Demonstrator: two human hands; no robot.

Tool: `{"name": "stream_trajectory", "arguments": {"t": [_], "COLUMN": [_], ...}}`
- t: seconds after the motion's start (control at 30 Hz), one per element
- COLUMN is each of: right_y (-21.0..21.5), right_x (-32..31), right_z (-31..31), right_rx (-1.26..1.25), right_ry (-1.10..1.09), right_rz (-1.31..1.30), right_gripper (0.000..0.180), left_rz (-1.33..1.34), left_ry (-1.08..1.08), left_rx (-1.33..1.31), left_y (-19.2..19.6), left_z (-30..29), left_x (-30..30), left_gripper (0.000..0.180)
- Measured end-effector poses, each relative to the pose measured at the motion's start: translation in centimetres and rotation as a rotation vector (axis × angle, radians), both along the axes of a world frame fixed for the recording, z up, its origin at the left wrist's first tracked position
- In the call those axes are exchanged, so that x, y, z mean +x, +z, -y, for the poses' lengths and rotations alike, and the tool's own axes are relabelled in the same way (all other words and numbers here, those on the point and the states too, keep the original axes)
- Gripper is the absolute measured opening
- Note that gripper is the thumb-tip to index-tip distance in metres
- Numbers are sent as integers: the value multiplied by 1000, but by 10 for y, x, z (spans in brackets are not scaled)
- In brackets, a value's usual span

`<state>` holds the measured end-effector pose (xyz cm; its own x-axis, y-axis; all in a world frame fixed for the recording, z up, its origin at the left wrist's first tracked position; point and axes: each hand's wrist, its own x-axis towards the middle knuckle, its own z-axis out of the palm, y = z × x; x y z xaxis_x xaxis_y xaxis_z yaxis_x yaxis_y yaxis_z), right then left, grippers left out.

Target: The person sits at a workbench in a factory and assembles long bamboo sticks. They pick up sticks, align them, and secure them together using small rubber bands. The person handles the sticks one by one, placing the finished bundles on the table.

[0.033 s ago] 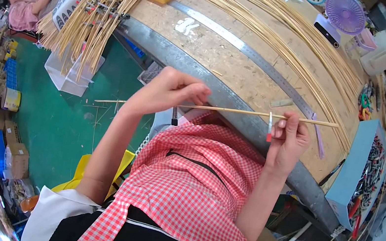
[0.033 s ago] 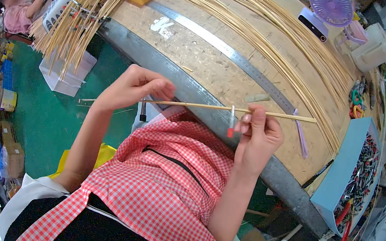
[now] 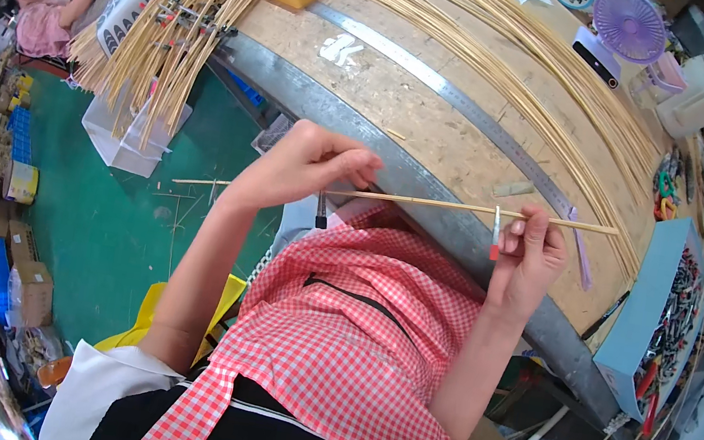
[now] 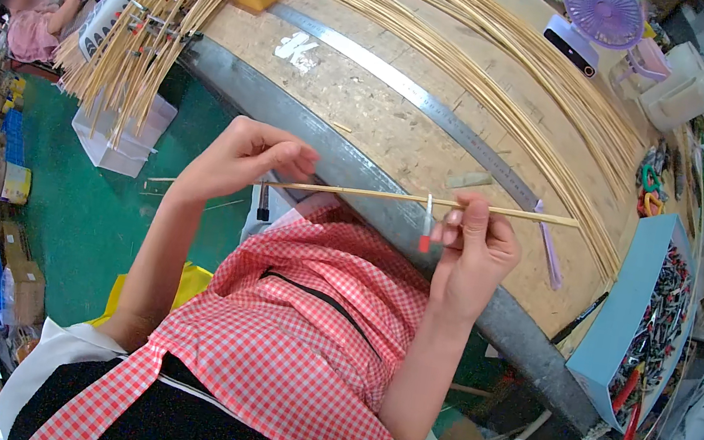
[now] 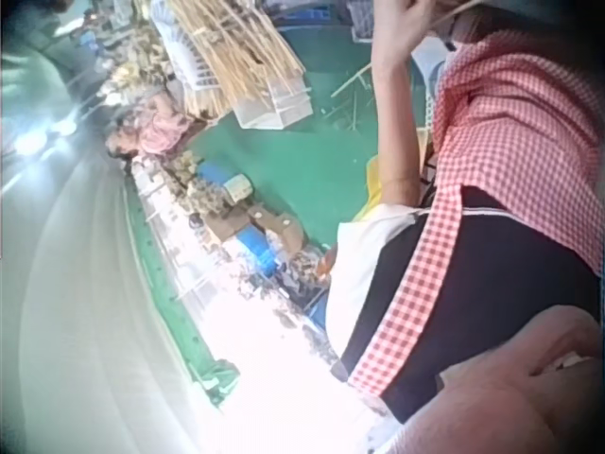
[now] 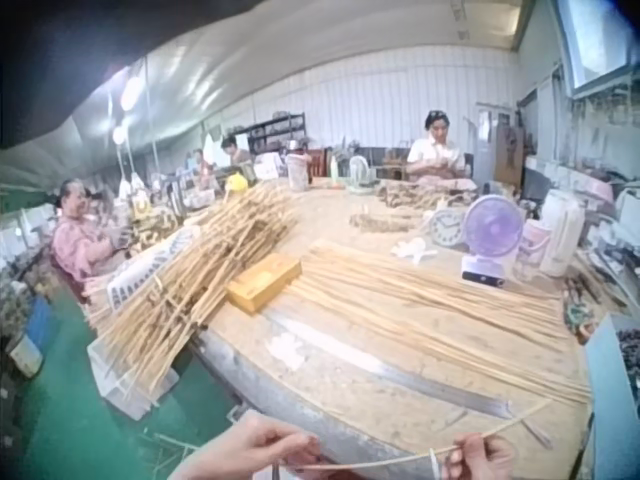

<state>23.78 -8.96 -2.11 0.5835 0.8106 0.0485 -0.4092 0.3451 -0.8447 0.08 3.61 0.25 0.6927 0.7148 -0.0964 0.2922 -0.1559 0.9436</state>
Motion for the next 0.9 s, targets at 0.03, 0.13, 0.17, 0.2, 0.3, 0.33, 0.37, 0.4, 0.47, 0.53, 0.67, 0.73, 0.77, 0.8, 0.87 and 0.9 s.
{"name": "stream_trajectory", "arguments": {"t": [0.03,0.13,0.17,0.2,0.3,0.33,0.37,0.4,0.47,0.53,0.67,0.73,0.77,0.8,0.87,0.9], "right_y": [0,-1,-1,-1,-5,-5,-4,0,3,3,8,8,7,6,4,2], "right_x": [3,1,-1,-5,-11,-13,-14,-17,-25,-36,-41,-44,-44,-45,-45,-46], "right_z": [1,2,1,0,-2,-2,-2,-5,-7,-3,-5,-8,-8,-8,-10,-10], "right_rx": [10,30,38,44,75,89,47,15,-92,-244,-286,-273,-271,-267,-274,-277], "right_ry": [-15,27,38,46,111,137,113,87,82,124,302,291,303,313,313,312], "right_rz": [-1,0,12,23,47,54,117,178,327,505,345,313,310,307,299,291], "right_gripper": [19,20,20,20,19,19,17,16,15,16,13,11,11,11,10,10], "left_rz": [5,44,43,40,81,72,81,97,130,170,196,189,192,195,198,195], "left_ry": [5,-46,-86,-129,-155,-171,-133,-109,-61,-25,12,20,25,28,29,27], "left_rx": [33,157,226,293,112,90,80,68,46,75,165,178,195,214,249,266], "left_y": [0,2,2,2,11,12,6,4,1,0,8,11,9,8,4,3], "left_z": [0,7,10,14,25,26,26,26,26,27,27,28,28,28,27,27], "left_x": [0,6,12,19,35,37,37,36,33,30,26,25,24,24,24,23], "left_gripper": [26,22,21,21,18,18,16,16,15,14,12,13,13,12,12,11]}}
